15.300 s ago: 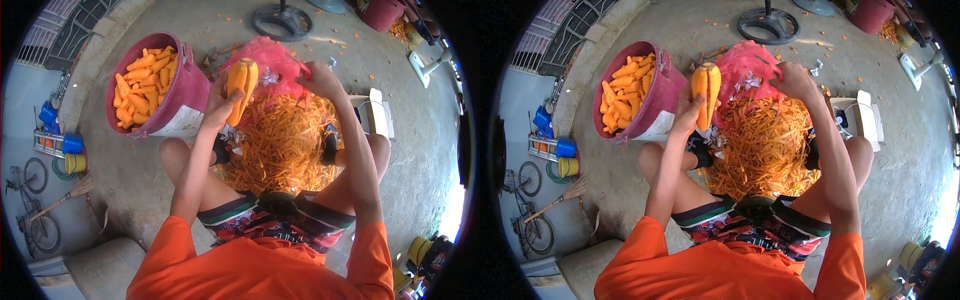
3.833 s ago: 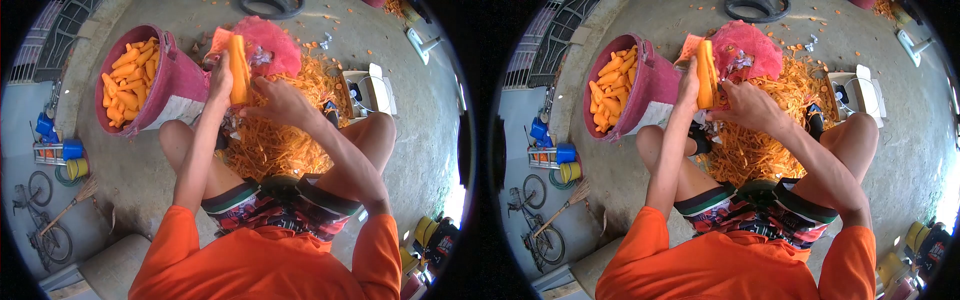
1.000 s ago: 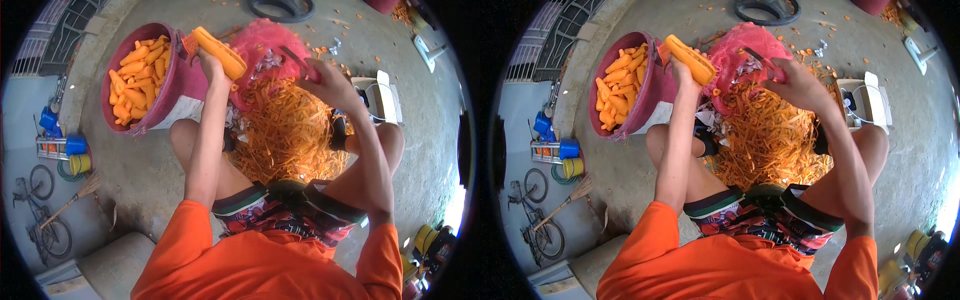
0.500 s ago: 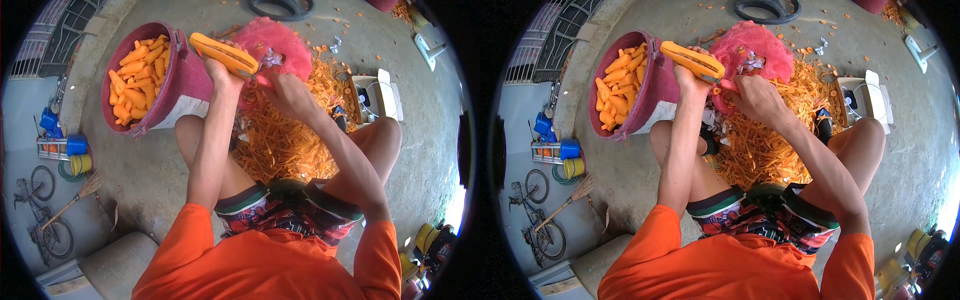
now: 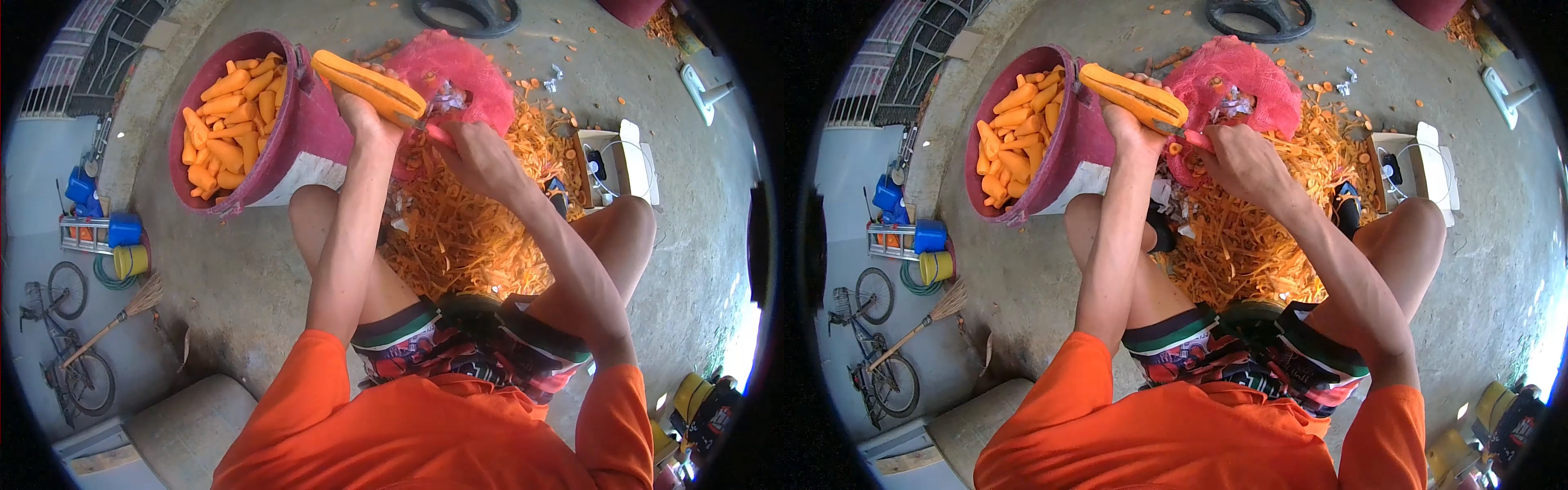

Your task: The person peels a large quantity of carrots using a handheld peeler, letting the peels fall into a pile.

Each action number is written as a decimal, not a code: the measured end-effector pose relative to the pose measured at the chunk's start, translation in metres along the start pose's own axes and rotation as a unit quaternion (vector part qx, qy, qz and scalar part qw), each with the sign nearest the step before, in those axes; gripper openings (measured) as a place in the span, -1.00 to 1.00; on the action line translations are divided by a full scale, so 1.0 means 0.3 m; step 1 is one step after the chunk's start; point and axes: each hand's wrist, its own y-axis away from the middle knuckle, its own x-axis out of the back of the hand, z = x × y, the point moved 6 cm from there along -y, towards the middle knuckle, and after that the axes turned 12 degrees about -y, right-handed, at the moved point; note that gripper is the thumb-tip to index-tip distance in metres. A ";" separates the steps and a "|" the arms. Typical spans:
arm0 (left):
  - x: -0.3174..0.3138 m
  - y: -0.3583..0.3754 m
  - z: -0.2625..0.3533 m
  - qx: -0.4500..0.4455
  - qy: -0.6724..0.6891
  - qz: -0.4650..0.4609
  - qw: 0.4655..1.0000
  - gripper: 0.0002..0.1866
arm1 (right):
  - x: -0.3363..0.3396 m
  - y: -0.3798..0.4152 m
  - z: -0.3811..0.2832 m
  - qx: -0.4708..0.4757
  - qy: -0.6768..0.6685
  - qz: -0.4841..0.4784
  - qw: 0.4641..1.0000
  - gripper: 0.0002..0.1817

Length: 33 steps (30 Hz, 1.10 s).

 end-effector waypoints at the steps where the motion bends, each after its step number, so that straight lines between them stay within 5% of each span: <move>1: -0.003 0.002 0.003 -0.001 0.000 0.000 1.000 -0.61 | 0.001 -0.002 -0.004 0.001 0.000 0.000 1.000 -0.71; 33: -0.016 0.004 0.005 -0.022 0.004 0.002 1.000 -0.57 | 0.020 -0.004 -0.008 -0.017 -0.018 -0.018 1.000 -0.75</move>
